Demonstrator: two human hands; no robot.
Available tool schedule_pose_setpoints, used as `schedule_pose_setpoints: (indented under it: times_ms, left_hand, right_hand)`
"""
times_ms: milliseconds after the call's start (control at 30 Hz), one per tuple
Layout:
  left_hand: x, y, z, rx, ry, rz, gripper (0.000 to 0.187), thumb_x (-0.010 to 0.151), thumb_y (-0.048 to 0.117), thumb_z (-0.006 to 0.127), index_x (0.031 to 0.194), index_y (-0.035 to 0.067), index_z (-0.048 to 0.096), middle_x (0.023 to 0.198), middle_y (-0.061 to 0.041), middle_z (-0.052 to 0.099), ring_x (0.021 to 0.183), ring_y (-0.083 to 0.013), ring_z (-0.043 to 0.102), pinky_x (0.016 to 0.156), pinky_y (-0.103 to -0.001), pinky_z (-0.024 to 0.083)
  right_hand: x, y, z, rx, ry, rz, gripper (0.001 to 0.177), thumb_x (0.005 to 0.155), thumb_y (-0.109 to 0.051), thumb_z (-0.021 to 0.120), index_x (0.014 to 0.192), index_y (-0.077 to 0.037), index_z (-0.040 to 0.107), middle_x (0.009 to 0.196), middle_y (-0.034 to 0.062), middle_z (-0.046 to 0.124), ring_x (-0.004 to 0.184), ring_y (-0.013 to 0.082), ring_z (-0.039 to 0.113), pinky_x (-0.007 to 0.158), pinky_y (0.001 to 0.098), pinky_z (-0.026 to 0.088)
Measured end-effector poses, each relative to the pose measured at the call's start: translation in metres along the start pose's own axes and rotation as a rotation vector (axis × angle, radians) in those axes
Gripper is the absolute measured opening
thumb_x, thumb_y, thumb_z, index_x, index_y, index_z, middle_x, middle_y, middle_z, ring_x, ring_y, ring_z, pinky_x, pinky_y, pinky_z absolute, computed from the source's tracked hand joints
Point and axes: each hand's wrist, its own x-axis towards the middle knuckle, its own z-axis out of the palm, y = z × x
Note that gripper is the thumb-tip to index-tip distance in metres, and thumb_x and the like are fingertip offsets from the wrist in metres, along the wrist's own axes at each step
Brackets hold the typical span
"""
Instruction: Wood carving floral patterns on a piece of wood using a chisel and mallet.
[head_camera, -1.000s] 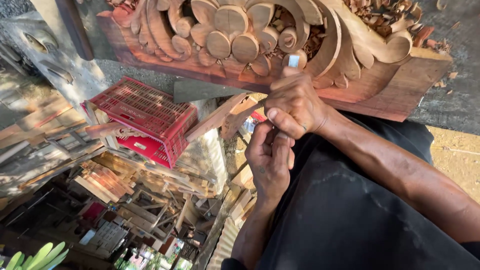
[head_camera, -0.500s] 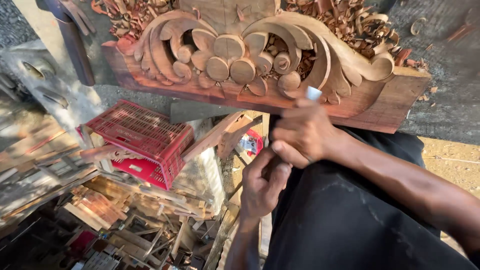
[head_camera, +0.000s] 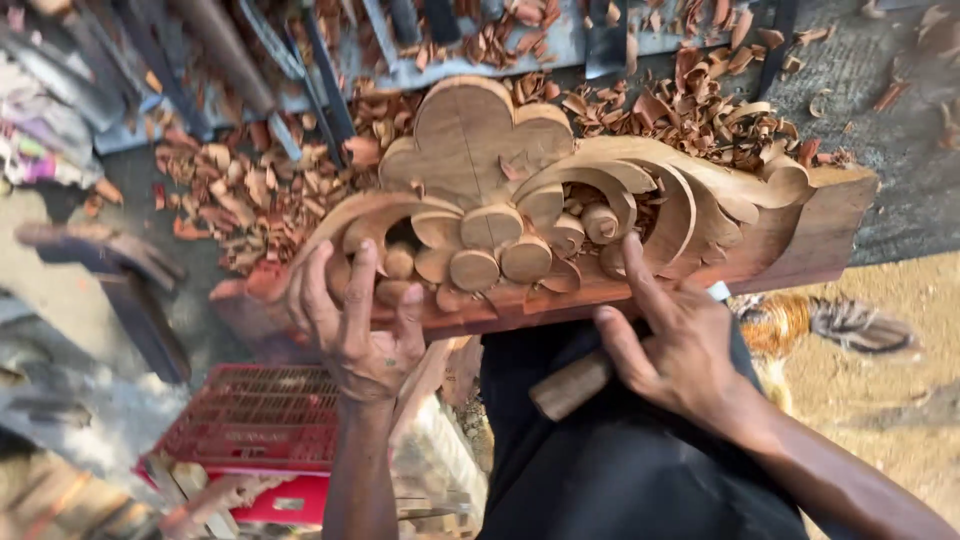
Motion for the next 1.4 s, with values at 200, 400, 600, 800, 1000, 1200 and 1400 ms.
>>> schedule_pose_setpoints:
  times_ms: [200, 400, 600, 800, 1000, 1200, 1400]
  left_hand:
    - [-0.002, -0.021, 0.024, 0.078, 0.026, 0.179, 0.053, 0.099, 0.054, 0.066, 0.132, 0.013, 0.072, 0.144, -0.025, 0.045, 0.132, -0.0434, 0.044, 0.115, -0.058, 0.040]
    - [0.000, -0.021, 0.026, 0.078, 0.018, 0.172, 0.054, 0.098, 0.055, 0.067, 0.131, 0.013, 0.071, 0.141, -0.024, 0.044, 0.131, -0.0432, 0.043, 0.115, -0.057, 0.039]
    - [-0.002, -0.025, 0.033, 0.067, 0.021, 0.193, 0.054, 0.097, 0.054, 0.068, 0.132, 0.012, 0.070, 0.142, -0.025, 0.042, 0.134, -0.0425, 0.041, 0.116, -0.059, 0.037]
    - [-0.007, -0.018, 0.030, 0.065, 0.032, 0.193, 0.055, 0.099, 0.052, 0.068, 0.134, 0.010, 0.069, 0.143, -0.026, 0.042, 0.135, -0.0438, 0.041, 0.118, -0.060, 0.036]
    - [-0.016, -0.013, 0.033, 0.101, 0.054, 0.189, 0.054, 0.097, 0.049, 0.070, 0.135, 0.011, 0.069, 0.146, -0.026, 0.043, 0.136, -0.0438, 0.042, 0.120, -0.059, 0.034]
    - [-0.020, -0.018, 0.037, 0.108, 0.074, 0.218, 0.055, 0.097, 0.049, 0.071, 0.136, 0.010, 0.069, 0.146, -0.026, 0.044, 0.137, -0.0430, 0.042, 0.120, -0.058, 0.032]
    - [-0.023, -0.009, 0.032, 0.109, 0.117, 0.212, 0.053, 0.095, 0.046, 0.072, 0.135, 0.011, 0.069, 0.147, -0.023, 0.045, 0.138, -0.0436, 0.043, 0.120, -0.058, 0.033]
  right_hand:
    - [0.013, -0.028, 0.022, 0.208, 0.005, -0.004, 0.059, 0.082, -0.017, 0.070, 0.140, -0.007, 0.060, 0.082, 0.0013, 0.077, 0.071, 0.0260, 0.071, 0.070, 0.0453, 0.051]
    - [0.020, -0.045, 0.020, 0.332, 0.156, -0.048, 0.059, 0.086, -0.020, 0.069, 0.144, -0.018, 0.058, 0.077, 0.0022, 0.066, 0.069, 0.0240, 0.067, 0.075, 0.0384, 0.054]
    - [-0.019, -0.034, 0.056, 0.145, 0.022, 0.110, 0.076, 0.082, -0.022, 0.074, 0.147, 0.004, 0.045, 0.058, 0.0050, 0.062, 0.047, 0.0268, 0.059, 0.054, 0.0438, 0.046]
    - [-0.025, -0.012, 0.032, 0.119, 0.225, 0.325, 0.077, 0.092, -0.020, 0.067, 0.158, 0.005, 0.035, 0.068, 0.0066, 0.063, 0.055, 0.0264, 0.056, 0.061, 0.0393, 0.044]
    - [-0.063, 0.014, 0.017, 0.069, 0.027, 0.183, 0.075, 0.083, -0.027, 0.071, 0.150, -0.008, 0.045, 0.049, 0.0073, 0.056, 0.043, 0.0270, 0.053, 0.054, 0.0386, 0.043]
    - [-0.067, 0.045, 0.008, 0.138, 0.097, 0.164, 0.077, 0.086, -0.024, 0.068, 0.153, 0.002, 0.042, 0.056, 0.0055, 0.059, 0.044, 0.0258, 0.053, 0.058, 0.0422, 0.043]
    - [-0.089, 0.049, 0.019, 0.235, 0.070, -0.186, 0.046, 0.085, -0.026, 0.070, 0.129, -0.022, 0.056, 0.069, 0.0028, 0.069, 0.055, 0.0202, 0.064, 0.059, 0.0340, 0.045]
